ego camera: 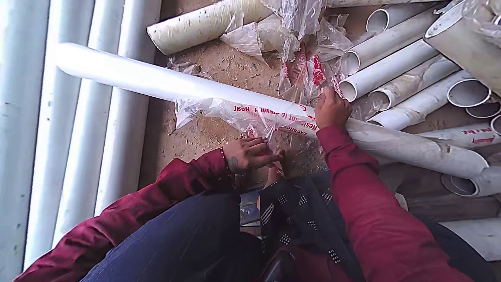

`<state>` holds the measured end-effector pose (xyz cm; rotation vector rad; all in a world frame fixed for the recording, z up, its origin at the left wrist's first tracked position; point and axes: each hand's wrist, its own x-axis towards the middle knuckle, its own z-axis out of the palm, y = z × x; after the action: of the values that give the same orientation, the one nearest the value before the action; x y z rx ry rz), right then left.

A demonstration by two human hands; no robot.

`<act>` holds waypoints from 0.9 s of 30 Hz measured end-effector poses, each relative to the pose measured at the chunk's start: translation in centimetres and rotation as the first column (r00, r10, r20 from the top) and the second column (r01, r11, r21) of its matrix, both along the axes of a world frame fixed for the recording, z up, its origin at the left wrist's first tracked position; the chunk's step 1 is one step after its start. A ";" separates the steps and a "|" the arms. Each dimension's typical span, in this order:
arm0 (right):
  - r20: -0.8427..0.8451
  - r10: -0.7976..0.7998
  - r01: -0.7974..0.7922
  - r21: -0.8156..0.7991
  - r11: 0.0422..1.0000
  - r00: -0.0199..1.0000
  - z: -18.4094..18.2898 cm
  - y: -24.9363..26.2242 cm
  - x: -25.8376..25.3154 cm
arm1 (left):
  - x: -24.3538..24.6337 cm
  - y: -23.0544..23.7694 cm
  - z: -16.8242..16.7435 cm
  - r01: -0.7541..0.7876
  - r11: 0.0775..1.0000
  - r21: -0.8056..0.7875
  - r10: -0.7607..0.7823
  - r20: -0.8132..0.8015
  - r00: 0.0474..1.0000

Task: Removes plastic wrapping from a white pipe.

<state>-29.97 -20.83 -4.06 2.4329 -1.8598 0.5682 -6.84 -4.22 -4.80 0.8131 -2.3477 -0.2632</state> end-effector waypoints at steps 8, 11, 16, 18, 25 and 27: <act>-0.069 -0.008 0.000 -0.122 0.992 0.998 -0.7 1.1 0.0 | 0.0 -5.0 2.5 -0.505 0.855 0.114 0.435 0.370 0.821; -0.079 -0.013 0.004 -0.111 0.994 0.997 -0.6 1.0 0.0 | -0.7 -5.8 -0.2 -0.429 0.883 0.190 0.392 0.201 0.897; -0.031 -0.049 0.044 -0.138 0.989 0.998 -0.1 0.7 0.0 | -0.7 -3.5 -0.9 -0.340 0.938 0.063 0.339 0.034 0.940; -0.030 -0.061 0.056 -0.140 0.988 0.998 -0.2 0.7 -0.1 | -0.5 -2.3 -0.8 -0.283 0.957 0.061 0.276 0.102 0.956; -0.002 -0.008 0.007 -0.301 0.954 1.000 -1.7 3.6 -0.7 | 0.7 0.2 1.0 -0.060 0.998 -0.029 0.064 0.148 0.987; 0.013 0.003 0.002 -0.367 0.930 1.000 -2.2 3.9 -0.8 | 1.8 -1.0 4.7 -0.030 0.999 -0.043 0.032 0.045 0.998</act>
<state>-30.79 -16.98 -6.27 2.1874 -1.5823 0.8483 -5.07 -5.23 -0.14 0.8422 -2.3731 -0.1832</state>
